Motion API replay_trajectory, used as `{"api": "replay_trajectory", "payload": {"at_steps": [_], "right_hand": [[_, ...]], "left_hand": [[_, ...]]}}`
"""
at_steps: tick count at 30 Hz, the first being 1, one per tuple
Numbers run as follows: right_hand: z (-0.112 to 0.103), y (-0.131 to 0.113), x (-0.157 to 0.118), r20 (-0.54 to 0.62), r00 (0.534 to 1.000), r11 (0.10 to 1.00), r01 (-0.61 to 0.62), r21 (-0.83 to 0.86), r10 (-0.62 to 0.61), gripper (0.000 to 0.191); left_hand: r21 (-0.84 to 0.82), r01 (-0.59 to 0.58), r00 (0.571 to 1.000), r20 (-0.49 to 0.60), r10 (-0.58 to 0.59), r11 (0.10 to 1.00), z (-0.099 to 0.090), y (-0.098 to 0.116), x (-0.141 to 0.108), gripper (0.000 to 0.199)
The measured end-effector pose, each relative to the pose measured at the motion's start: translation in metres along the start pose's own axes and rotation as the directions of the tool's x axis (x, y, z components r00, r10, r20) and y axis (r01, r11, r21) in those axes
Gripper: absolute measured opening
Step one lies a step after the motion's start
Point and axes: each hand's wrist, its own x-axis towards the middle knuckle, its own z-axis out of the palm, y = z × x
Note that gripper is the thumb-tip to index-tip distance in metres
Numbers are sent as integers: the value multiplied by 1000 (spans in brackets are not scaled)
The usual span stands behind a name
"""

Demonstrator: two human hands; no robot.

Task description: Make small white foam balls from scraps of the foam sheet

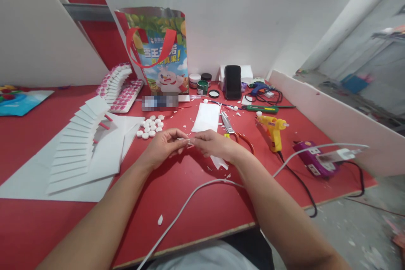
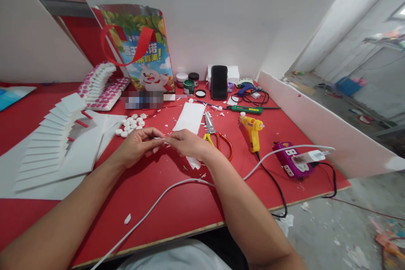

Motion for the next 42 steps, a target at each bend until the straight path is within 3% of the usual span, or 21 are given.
{"api": "replay_trajectory", "payload": {"at_steps": [3,6,9,12,14,16,18,20,24,29,33,36,39,42], "right_hand": [[0,-1,0,2,997,981,-82,177,83,27],[-3,-2,0,55,988,935,-156,320,146,23],[-5,-4,0,137,979,885,-194,424,150,20],[-4,-7,0,132,982,874,-179,452,133,17],[-2,-8,1,59,993,901,-118,418,103,15],[0,-6,3,-46,997,951,-39,308,56,14],[2,-3,4,-122,992,991,42,128,-26,15],[2,0,5,-147,981,991,116,-59,-124,17],[4,2,3,-163,950,915,195,-352,-265,16],[6,-1,-1,-107,940,836,230,-498,-323,18],[2,1,-1,-97,950,852,217,-476,-296,19],[0,2,0,-96,967,902,179,-394,-234,17],[1,1,1,-121,981,949,111,-296,-153,17],[3,-2,0,-113,992,990,44,-134,-60,17]], "left_hand": [[84,-26,1000,-2,26,996,2,4,-2,27],[212,-164,986,10,166,963,6,9,-6,19],[368,-361,926,29,377,857,9,12,-9,15],[453,-428,883,25,469,782,10,11,-11,13],[387,-381,909,-10,417,840,10,9,-10,11],[212,-260,962,-23,271,942,11,7,-10,17],[3,-94,995,34,94,996,13,6,-9,26],[-126,56,993,113,-42,991,14,6,-8,32],[-145,198,972,158,-175,969,13,7,-7,35],[-55,204,957,223,-187,977,8,9,-9,33],[62,120,958,255,-132,991,7,11,-12,31],[239,-62,971,237,3,969,8,10,-13,30],[525,-289,956,206,210,801,9,8,-12,26],[694,-390,916,228,329,605,8,6,-10,21]]}}
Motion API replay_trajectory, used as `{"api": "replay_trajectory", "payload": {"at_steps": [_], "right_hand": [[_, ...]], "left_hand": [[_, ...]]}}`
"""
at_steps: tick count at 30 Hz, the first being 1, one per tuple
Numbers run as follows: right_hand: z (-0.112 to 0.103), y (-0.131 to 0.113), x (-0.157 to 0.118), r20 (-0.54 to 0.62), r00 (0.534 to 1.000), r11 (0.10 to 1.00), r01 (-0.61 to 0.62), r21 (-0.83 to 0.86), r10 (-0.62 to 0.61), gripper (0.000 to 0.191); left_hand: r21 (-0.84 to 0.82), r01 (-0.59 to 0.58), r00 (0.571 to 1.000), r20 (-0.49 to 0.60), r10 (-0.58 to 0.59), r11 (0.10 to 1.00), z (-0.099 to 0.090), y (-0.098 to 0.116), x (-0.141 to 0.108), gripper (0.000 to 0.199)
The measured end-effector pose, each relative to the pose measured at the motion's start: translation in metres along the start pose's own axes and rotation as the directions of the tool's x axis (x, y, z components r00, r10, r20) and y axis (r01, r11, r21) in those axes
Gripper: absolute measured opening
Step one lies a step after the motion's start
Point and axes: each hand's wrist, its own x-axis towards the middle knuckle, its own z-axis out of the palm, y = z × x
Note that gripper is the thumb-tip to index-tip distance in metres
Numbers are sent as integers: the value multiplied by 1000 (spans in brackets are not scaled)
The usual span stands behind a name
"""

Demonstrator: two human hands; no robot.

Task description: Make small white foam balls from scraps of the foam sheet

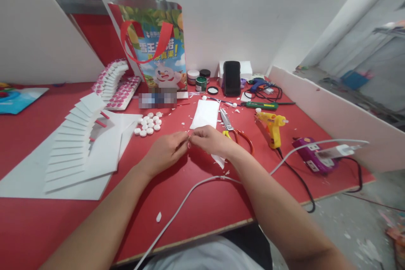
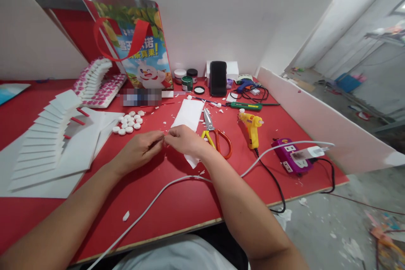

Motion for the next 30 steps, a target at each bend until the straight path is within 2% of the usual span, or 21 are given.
{"api": "replay_trajectory", "payload": {"at_steps": [5,8,10,12,14,15,17,19,21,23,26,28,30], "right_hand": [[-3,-1,0,126,984,918,-161,364,122,18],[-5,1,3,160,977,863,-202,464,143,19],[-3,3,5,126,981,859,-189,475,147,20],[1,3,7,45,993,915,-119,386,110,22],[4,4,7,-68,998,985,15,169,-3,25],[5,4,6,-110,990,995,88,36,-83,27],[5,3,4,-132,964,960,202,-193,-229,27],[5,1,0,-97,944,902,267,-338,-316,24],[4,-1,-3,-53,937,853,290,-433,-346,23],[4,-2,-4,-28,937,821,291,-490,-348,23],[5,-3,-4,-14,944,810,275,-517,-330,24],[6,-3,-3,-17,949,808,258,-530,-314,23],[7,-4,-2,-32,957,808,225,-545,-288,22]], "left_hand": [[222,-85,995,-22,92,971,-1,-2,1,23],[271,-84,994,-51,102,959,0,0,1,24],[232,-67,993,-81,88,970,1,2,1,22],[77,-10,995,-101,17,997,3,5,1,20],[-222,132,987,-65,-150,966,4,8,1,21],[-386,223,970,-3,-243,895,5,8,1,26],[-634,370,921,155,-357,679,7,9,2,36],[-749,421,894,247,-373,512,7,7,3,41],[-795,413,895,263,-361,445,7,5,4,37],[-805,406,900,270,-341,433,6,4,3,33],[-787,404,907,281,-313,466,5,3,2,31],[-752,407,909,274,-315,518,5,2,2,31],[-687,388,918,227,-325,615,7,1,1,30]]}}
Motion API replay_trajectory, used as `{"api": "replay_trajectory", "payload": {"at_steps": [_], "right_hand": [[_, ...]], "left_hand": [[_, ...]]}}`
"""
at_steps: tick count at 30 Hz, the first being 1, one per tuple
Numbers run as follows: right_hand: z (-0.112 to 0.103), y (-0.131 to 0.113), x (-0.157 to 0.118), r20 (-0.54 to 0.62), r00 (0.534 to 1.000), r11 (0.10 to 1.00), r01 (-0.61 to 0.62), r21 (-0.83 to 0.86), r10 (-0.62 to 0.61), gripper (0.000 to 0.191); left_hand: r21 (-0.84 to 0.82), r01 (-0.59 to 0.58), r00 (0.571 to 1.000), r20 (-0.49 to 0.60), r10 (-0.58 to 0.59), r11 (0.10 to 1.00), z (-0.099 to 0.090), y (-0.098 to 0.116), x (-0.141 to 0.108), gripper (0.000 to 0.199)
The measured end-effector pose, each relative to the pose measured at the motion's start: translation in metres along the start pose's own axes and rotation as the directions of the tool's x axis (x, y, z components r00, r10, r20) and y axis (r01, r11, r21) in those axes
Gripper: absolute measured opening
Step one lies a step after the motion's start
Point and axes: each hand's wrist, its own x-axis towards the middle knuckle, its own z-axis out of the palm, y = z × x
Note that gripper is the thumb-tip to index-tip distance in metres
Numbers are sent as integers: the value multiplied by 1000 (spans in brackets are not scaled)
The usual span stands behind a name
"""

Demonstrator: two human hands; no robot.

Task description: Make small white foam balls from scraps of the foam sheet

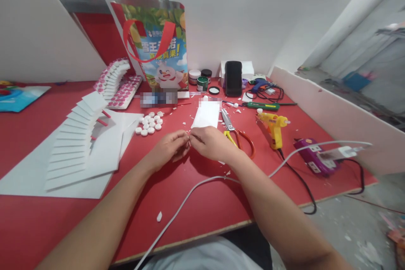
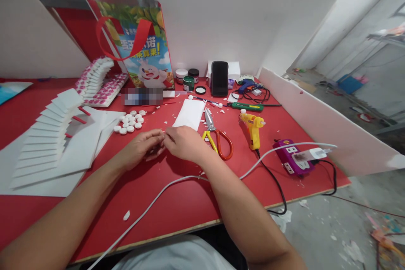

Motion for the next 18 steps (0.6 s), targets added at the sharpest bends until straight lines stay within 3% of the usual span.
{"api": "replay_trajectory", "payload": {"at_steps": [3,6,8,10,12,15,16,18], "right_hand": [[3,-1,3,2,996,996,-86,-10,86,22],[6,-3,6,-3,983,980,-183,72,184,26],[8,-3,8,-21,977,967,-207,145,213,29],[9,-3,8,-55,978,964,-189,186,202,32],[8,-3,7,-95,981,972,-147,185,167,32],[6,-2,3,-152,986,993,-49,111,66,28],[5,-1,1,-171,985,998,-10,66,22,25],[3,1,-1,-192,979,997,62,-34,-68,23]], "left_hand": [[358,-127,986,-56,157,925,-1,-2,1,26],[669,-224,946,-25,322,709,-1,-2,1,21],[745,-258,919,-7,394,616,0,0,0,18],[740,-273,902,-25,430,615,2,1,-1,18],[611,-260,914,-94,394,748,3,2,-1,20],[132,-106,982,-140,124,986,1,3,1,29],[-40,-15,996,-93,11,999,0,3,2,35],[-285,161,987,47,-154,945,-3,5,4,44]]}}
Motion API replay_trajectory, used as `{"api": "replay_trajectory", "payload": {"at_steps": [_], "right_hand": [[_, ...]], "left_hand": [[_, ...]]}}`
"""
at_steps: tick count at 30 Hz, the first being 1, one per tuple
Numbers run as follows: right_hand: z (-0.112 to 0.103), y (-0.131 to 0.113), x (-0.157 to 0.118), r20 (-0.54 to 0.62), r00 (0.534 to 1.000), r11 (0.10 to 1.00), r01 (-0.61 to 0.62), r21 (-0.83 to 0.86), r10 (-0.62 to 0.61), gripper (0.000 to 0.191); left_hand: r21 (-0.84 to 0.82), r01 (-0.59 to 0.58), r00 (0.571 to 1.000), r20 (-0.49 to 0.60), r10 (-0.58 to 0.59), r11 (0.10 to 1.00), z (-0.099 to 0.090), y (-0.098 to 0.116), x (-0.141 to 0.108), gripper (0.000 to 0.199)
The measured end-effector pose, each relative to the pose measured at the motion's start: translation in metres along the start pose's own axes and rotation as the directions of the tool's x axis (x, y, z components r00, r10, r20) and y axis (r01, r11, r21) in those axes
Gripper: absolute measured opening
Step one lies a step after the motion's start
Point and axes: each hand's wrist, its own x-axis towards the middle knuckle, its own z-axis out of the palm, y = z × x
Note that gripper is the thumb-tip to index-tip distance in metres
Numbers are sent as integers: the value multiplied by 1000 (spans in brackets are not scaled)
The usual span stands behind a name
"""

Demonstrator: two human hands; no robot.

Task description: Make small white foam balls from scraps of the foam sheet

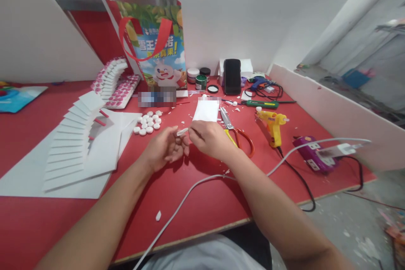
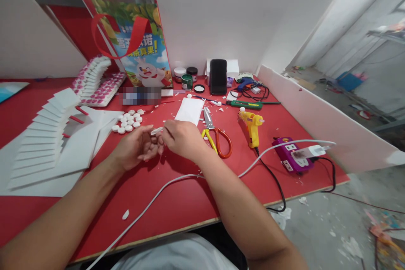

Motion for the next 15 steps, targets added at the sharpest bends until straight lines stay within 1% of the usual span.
{"api": "replay_trajectory", "payload": {"at_steps": [1,3,6,9,11,12,15], "right_hand": [[-1,1,-1,2,999,998,43,-37,-43,22],[-1,3,-1,26,993,990,117,-84,-115,23],[0,6,-1,64,983,977,178,-121,-171,22],[2,8,0,71,982,976,182,-118,-174,21],[4,9,1,55,985,986,165,-39,-163,22],[5,9,1,35,990,991,133,25,-134,21],[5,10,2,-32,999,972,-20,235,29,15]], "left_hand": [[-86,64,997,52,-60,994,-1,1,0,45],[-215,136,986,127,-111,967,-3,4,0,40],[-346,155,979,179,-98,925,-4,5,-2,26],[-386,149,979,189,-80,911,-4,5,-5,21],[-376,122,985,159,-66,919,-2,6,-6,22],[-368,95,990,134,-48,925,-1,6,-6,22],[-349,8,998,58,13,937,1,7,-6,23]]}}
